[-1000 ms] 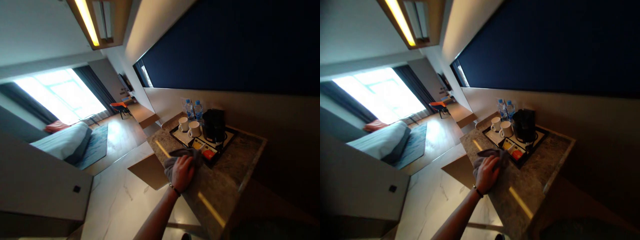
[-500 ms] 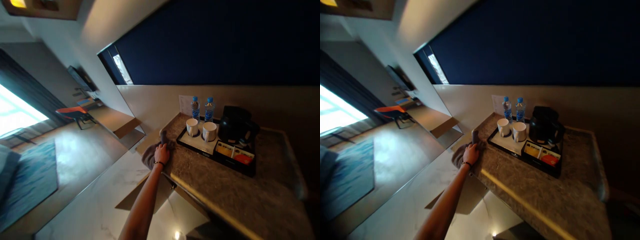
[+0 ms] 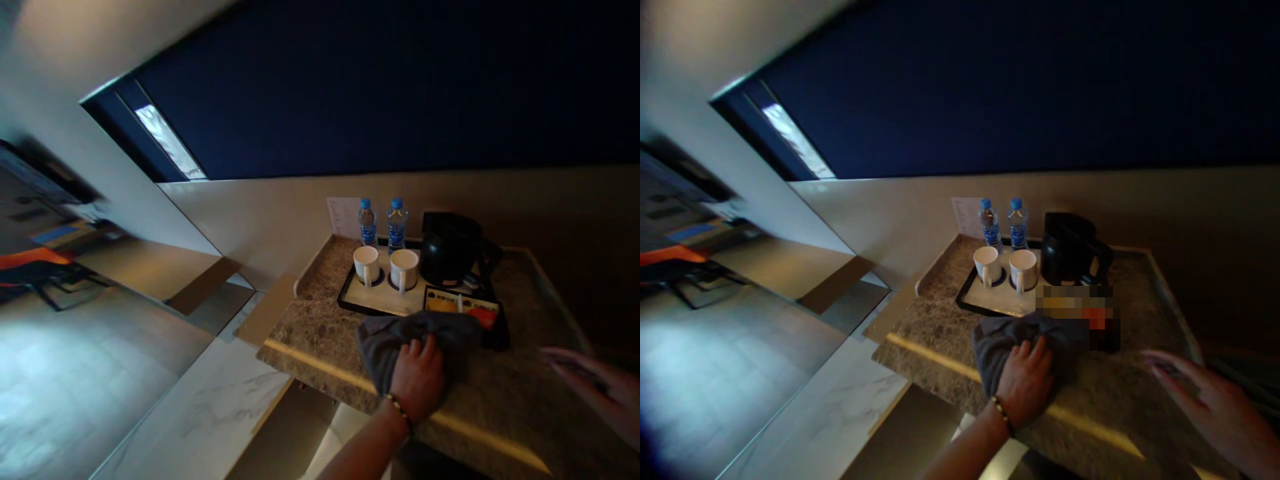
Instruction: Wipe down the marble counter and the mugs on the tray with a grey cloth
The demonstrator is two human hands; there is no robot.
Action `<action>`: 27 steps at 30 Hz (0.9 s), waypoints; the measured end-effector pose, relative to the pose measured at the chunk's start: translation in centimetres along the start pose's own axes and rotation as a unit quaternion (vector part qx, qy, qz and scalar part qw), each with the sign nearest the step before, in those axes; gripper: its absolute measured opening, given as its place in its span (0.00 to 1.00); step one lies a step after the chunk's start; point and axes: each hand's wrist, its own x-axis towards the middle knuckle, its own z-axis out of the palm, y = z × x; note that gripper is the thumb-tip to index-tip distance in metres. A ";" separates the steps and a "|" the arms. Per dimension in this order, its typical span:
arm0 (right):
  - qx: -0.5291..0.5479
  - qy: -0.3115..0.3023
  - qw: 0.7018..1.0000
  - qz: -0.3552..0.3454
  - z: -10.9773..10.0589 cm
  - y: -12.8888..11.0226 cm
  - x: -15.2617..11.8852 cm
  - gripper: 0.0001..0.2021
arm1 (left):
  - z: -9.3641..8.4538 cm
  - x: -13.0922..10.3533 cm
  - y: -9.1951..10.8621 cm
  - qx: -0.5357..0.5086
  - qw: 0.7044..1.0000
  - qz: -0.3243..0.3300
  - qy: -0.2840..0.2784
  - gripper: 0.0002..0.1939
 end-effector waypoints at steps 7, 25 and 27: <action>0.114 -0.123 0.984 -0.058 5.4 -8.3 4.8 0.19 | -4.5 -9.4 -18.3 0.136 0.934 -0.329 -0.017 0.16; -0.289 -0.220 0.913 -0.184 17.4 -16.9 11.6 0.09 | -5.9 7.2 -21.8 0.023 0.965 -0.034 -0.257 0.06; -0.294 -0.210 0.917 -0.169 17.4 -16.9 11.5 0.10 | -5.4 8.0 -22.2 0.012 0.961 -0.004 -0.276 0.04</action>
